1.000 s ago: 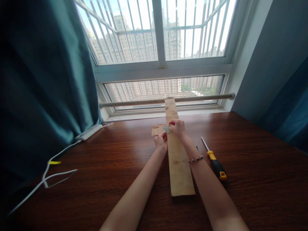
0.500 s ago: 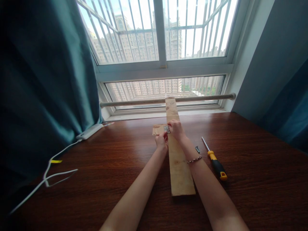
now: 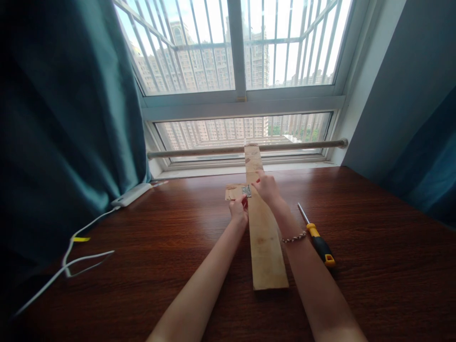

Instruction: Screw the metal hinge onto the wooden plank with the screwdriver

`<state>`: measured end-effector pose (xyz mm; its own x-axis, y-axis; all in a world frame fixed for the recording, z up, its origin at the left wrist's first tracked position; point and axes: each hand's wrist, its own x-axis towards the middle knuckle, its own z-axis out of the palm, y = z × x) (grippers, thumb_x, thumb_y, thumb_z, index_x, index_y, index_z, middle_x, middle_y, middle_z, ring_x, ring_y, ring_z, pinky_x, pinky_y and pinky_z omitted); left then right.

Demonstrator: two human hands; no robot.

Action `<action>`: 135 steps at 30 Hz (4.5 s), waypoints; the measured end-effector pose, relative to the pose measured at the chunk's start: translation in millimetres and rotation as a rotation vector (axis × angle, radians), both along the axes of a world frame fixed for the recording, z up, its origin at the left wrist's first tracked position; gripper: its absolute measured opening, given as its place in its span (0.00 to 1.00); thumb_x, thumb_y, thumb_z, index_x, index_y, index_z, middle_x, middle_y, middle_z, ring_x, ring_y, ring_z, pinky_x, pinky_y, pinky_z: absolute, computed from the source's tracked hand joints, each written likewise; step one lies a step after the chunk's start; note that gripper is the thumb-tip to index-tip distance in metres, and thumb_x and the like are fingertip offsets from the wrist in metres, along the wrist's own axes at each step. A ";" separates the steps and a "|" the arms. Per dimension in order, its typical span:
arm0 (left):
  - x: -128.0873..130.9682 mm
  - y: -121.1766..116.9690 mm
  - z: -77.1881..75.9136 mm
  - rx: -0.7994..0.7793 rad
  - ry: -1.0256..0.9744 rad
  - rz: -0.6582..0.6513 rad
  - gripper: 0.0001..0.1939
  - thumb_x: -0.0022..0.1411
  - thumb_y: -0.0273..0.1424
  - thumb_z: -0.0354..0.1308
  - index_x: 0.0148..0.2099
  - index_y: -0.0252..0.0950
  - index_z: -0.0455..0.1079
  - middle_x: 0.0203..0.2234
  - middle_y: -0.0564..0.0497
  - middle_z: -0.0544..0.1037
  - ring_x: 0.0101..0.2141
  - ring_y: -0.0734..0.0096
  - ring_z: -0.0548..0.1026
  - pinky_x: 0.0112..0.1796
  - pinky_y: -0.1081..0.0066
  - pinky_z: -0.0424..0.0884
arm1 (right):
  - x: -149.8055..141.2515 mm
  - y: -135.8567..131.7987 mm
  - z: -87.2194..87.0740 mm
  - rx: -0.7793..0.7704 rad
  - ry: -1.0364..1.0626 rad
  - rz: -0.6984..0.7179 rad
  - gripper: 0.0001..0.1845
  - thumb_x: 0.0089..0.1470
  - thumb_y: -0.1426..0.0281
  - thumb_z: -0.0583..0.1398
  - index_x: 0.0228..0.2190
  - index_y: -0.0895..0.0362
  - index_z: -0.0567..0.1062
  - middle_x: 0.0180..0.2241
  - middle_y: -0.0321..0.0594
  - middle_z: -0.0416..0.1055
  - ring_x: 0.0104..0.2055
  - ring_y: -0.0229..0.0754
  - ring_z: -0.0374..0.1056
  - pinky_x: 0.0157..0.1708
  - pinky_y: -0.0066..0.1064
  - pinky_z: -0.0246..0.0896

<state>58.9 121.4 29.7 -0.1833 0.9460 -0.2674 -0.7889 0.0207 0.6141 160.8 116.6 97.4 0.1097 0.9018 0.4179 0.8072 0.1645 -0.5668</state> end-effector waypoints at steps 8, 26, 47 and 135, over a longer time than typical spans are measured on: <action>-0.5 -4.9 5.5 -0.015 -0.024 -0.005 0.09 0.44 0.17 0.57 0.29 0.32 0.66 0.21 0.51 0.74 0.21 0.73 0.73 0.24 0.74 0.71 | 47.7 -81.4 19.4 -0.562 -0.405 -0.425 0.15 0.53 0.70 0.58 0.41 0.66 0.72 0.41 0.63 0.71 0.43 0.59 0.71 0.37 0.40 0.63; 1.7 2.1 -5.1 0.005 -0.023 0.003 0.09 0.43 0.18 0.58 0.30 0.33 0.67 0.22 0.51 0.74 0.23 0.71 0.74 0.27 0.72 0.73 | 96.5 -106.0 15.6 -0.436 0.329 -0.083 0.15 0.55 0.75 0.48 0.38 0.59 0.73 0.37 0.46 0.74 0.35 0.42 0.71 0.33 0.28 0.65; 1.9 4.2 -6.5 -0.019 -0.030 0.016 0.10 0.45 0.18 0.58 0.32 0.32 0.67 0.24 0.50 0.75 0.25 0.71 0.75 0.28 0.71 0.73 | 14.4 -31.3 34.2 0.556 0.783 0.006 0.23 0.49 0.50 0.60 0.20 0.56 0.64 0.12 0.28 0.57 0.14 0.34 0.61 0.14 0.25 0.56; 1.4 4.0 -8.5 -0.001 0.007 -0.034 0.09 0.43 0.21 0.58 0.31 0.32 0.66 0.23 0.50 0.74 0.24 0.70 0.75 0.29 0.70 0.72 | 0.7 -24.8 25.9 0.361 0.700 -0.116 0.24 0.36 0.57 0.68 0.31 0.57 0.66 0.30 0.43 0.75 0.18 0.40 0.69 0.12 0.27 0.60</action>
<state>60.3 125.3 21.2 -0.1526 0.9515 -0.2671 -0.7833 0.0484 0.6197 161.4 91.7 123.3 0.5400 0.6905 0.4813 0.3067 0.3712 -0.8765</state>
